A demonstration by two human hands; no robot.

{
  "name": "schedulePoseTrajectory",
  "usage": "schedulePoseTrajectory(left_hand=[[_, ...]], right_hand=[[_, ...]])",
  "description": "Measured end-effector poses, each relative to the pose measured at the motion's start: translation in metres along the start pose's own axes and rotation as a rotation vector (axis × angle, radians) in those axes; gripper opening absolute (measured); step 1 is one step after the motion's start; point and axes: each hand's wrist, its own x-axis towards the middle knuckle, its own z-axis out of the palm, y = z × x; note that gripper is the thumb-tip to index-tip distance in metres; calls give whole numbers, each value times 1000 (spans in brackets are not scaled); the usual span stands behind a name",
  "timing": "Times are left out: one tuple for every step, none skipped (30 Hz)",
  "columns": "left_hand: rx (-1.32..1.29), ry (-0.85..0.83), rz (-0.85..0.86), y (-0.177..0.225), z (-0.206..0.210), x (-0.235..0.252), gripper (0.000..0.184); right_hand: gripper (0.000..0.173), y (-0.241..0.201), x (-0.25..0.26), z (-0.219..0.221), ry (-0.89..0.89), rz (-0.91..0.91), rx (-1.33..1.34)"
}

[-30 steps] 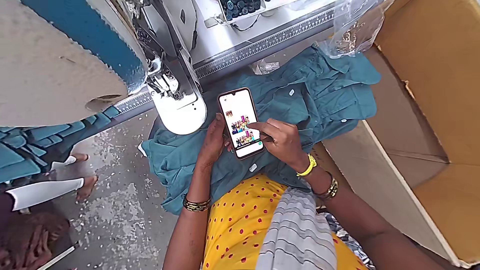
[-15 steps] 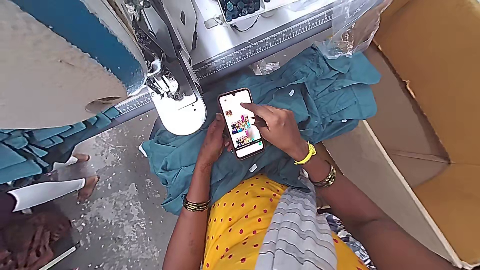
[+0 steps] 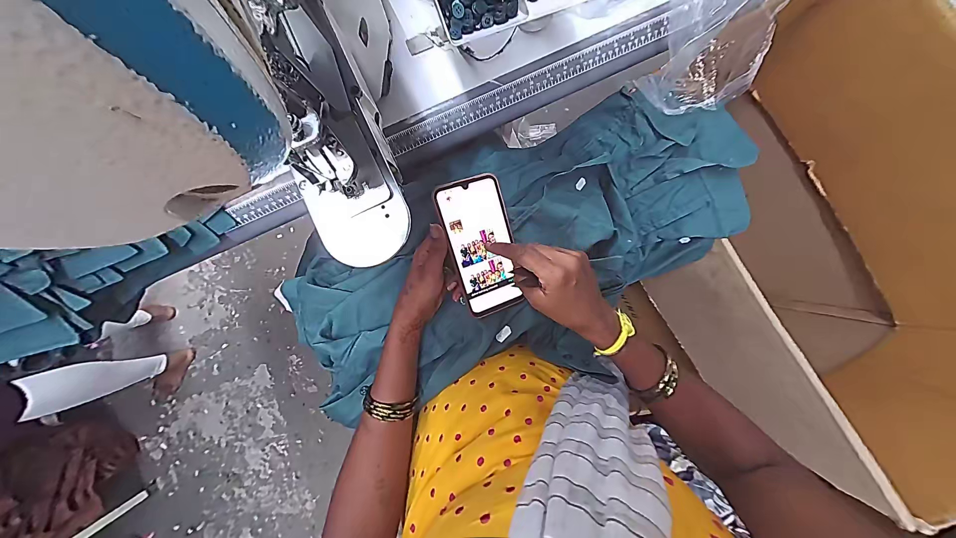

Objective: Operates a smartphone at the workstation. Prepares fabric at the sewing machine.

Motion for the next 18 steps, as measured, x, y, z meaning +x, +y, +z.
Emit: schedulePoseTrajectory(left_hand=[[3, 1, 0, 0, 0, 0, 47], [8, 3, 0, 0, 0, 0, 46], [11, 8, -2, 0, 0, 0, 46], [13, 12, -3, 0, 0, 0, 47], [17, 13, -6, 0, 0, 0, 46], [16, 14, -7, 1, 1, 0, 46], [9, 15, -10, 1, 1, 0, 47], [-7, 20, -14, 1, 1, 0, 47], [-14, 22, -16, 1, 2, 0, 47], [-14, 24, -17, 1, 2, 0, 47], [-13, 26, -15, 1, 2, 0, 47], [-11, 27, -16, 2, 2, 0, 46], [-11, 27, -16, 2, 2, 0, 47], [-13, 27, -16, 1, 2, 0, 47], [-13, 27, -16, 1, 2, 0, 47], [-12, 28, -17, 1, 2, 0, 47], [-10, 29, -17, 1, 2, 0, 47], [-8, 28, -18, 1, 2, 0, 47]], right_hand=[[33, 0, -1, 0, -1, 1, 0], [33, 0, -2, 0, 2, 3, 1], [33, 0, -2, 0, 3, 6, 4], [34, 1, -2, 0, 5, 6, 5], [34, 1, -1, 0, 8, 6, 5], [34, 1, -1, 0, 6, 7, 3], [34, 2, -1, 0, 5, 7, 5], [32, 2, 0, -1, 4, 6, 6], [30, 2, 0, -1, 4, 3, 7], [25, 2, 0, -1, 3, 1, 9], [20, 3, 0, -1, 3, 0, 14], [17, 3, 0, -1, 5, -1, 20], [15, 4, -1, -1, 5, -2, 22], [15, 4, -1, -1, 7, -1, 21], [14, 4, -2, -2, 8, -2, 17], [15, 5, -2, -2, 13, -5, 13], [16, 5, -2, -2, 20, -9, 8], [17, 5, -2, -2, 31, -14, 4]])
